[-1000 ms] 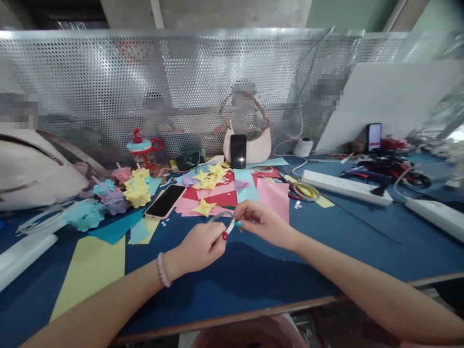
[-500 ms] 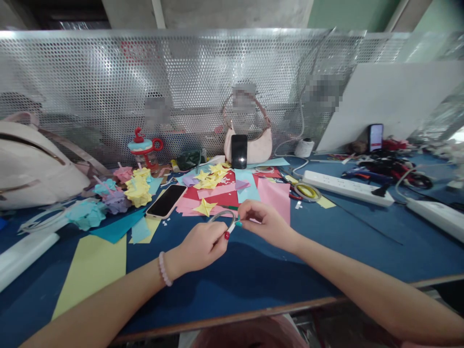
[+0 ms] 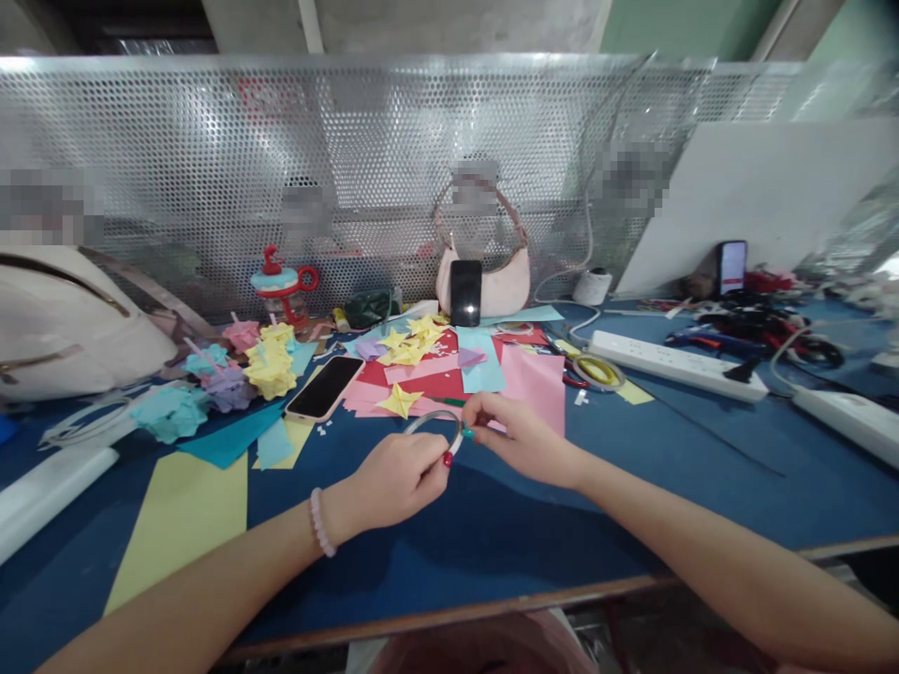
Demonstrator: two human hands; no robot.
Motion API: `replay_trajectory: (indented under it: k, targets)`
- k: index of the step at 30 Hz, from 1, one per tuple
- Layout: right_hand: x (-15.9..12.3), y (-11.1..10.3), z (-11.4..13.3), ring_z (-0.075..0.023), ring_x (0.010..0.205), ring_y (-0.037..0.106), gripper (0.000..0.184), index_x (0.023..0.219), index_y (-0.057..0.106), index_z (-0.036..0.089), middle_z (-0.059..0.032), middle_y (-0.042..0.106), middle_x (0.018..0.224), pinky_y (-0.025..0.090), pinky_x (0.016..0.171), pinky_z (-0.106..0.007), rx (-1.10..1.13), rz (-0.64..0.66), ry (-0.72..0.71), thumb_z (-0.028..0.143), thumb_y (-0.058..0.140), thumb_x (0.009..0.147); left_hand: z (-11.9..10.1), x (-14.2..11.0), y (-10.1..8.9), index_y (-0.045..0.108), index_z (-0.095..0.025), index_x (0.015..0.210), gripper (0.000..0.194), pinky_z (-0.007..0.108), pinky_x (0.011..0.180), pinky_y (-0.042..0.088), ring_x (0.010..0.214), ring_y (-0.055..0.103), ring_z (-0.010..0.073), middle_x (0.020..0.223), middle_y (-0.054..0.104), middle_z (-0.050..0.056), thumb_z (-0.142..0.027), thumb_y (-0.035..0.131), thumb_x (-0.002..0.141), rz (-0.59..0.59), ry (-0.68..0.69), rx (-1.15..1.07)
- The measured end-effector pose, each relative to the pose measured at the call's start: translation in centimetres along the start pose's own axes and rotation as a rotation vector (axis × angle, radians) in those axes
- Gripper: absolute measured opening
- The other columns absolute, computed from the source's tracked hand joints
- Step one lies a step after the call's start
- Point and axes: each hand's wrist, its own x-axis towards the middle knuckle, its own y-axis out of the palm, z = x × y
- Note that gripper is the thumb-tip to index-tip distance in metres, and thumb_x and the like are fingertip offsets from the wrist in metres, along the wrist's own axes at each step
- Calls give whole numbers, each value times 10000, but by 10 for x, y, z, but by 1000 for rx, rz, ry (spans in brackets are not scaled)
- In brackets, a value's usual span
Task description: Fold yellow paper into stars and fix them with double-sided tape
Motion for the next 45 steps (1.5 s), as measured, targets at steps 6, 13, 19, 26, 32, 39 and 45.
replay_trajectory:
  k: [6, 13, 19, 26, 32, 39, 45]
  targets:
    - [4, -7, -5, -114, 655, 452, 118, 745, 444, 187, 2, 496, 733, 387, 613, -244, -164, 73, -8, 72, 420, 761, -3, 5, -8, 272, -179, 590, 240, 221, 483, 238, 467, 300, 81, 525, 321, -51, -126, 308, 822, 130, -35, -200]
    - [8, -31, -23, -107, 635, 470, 69, 766, 467, 190, 8, 495, 729, 409, 585, -237, -55, -78, 39, 123, 453, 754, -4, 5, -3, 400, -168, 616, 215, 229, 518, 282, 512, 387, 92, 573, 466, -31, -119, 389, 825, 306, 157, -51]
    - [9, -16, -23, -124, 706, 521, 100, 817, 513, 187, -11, 554, 794, 444, 660, -272, -44, -5, 52, 124, 458, 764, -2, 4, 1, 553, -167, 760, 170, 291, 636, 345, 708, 521, 162, 732, 600, 26, -267, 453, 853, 244, 341, 299]
    - [8, -5, -29, -131, 717, 532, 131, 869, 491, 190, -24, 565, 829, 459, 661, -288, -64, 73, 73, 116, 434, 778, 35, 6, -20, 543, -132, 1015, 271, 317, 740, 410, 902, 547, 219, 970, 603, 87, -324, 543, 824, 95, 38, 492]
    - [7, -2, -27, -125, 710, 535, 125, 864, 491, 191, -26, 565, 835, 468, 664, -285, -87, 80, 45, 119, 442, 775, 68, 4, -22, 569, -137, 938, 154, 294, 695, 413, 823, 565, 190, 893, 609, 72, -233, 471, 870, 150, 61, 629]
    - [7, -3, -26, -124, 716, 538, 146, 873, 505, 190, -31, 572, 844, 469, 665, -280, -103, 79, 6, 106, 437, 774, 68, 4, -14, 573, -141, 868, 168, 271, 596, 413, 729, 585, 178, 818, 623, 53, -170, 409, 887, 99, 89, 715]
    - [6, -2, -26, -121, 716, 531, 154, 876, 500, 194, -24, 563, 840, 459, 668, -281, -73, 68, 21, 103, 440, 767, 63, 2, -21, 582, -114, 933, 211, 270, 644, 456, 774, 612, 174, 880, 651, 87, -194, 389, 902, -88, 165, 761]
